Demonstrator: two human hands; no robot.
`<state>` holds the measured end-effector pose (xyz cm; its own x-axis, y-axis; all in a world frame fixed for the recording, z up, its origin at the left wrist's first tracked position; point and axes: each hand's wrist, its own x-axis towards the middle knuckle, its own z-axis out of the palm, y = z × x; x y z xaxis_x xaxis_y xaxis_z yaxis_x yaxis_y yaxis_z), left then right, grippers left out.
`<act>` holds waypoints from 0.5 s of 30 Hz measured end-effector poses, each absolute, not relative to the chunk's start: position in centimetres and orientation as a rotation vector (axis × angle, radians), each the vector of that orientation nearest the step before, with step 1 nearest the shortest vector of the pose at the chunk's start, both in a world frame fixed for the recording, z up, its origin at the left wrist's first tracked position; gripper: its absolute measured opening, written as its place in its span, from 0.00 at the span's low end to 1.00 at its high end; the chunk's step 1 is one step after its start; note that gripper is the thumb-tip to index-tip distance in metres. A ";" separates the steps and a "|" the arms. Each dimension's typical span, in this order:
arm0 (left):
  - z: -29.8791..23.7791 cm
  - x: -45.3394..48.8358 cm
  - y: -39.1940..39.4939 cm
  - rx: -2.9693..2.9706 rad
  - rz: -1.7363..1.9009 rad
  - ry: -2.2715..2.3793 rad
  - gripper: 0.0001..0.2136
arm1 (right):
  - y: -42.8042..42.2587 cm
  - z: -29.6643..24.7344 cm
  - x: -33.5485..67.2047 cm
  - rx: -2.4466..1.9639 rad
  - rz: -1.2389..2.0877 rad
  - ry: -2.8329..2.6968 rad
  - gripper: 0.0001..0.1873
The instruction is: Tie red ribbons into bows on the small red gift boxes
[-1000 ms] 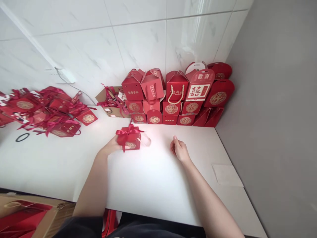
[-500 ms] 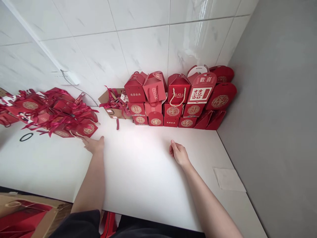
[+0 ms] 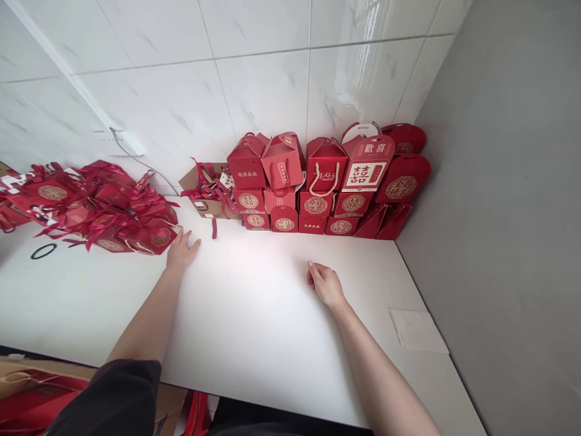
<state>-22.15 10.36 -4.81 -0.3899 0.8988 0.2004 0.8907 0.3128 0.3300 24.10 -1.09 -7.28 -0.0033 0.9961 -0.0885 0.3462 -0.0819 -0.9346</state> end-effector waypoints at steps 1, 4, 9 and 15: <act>-4.8 -22.6 10.6 1.687 0.616 2.557 0.31 | -1.1 -7.2 24.1 -1.528 1.095 -1.443 0.30; -5.0 -23.6 11.1 1.544 0.635 2.667 0.34 | -1.1 -7.2 24.0 -1.536 1.086 -1.457 0.30; -5.4 -24.0 11.8 1.360 0.616 2.771 0.38 | -1.0 -7.2 24.0 -1.552 1.070 -1.489 0.29; -4.9 -22.1 11.1 1.469 0.675 2.683 0.34 | -0.6 -7.0 23.6 -1.556 1.026 -1.533 0.29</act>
<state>-22.10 11.12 -4.91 -0.5601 0.8054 0.1941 0.8014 0.4673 0.3735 23.58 -0.65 -7.02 -0.0203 0.9982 -0.0559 0.4317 -0.0417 -0.9010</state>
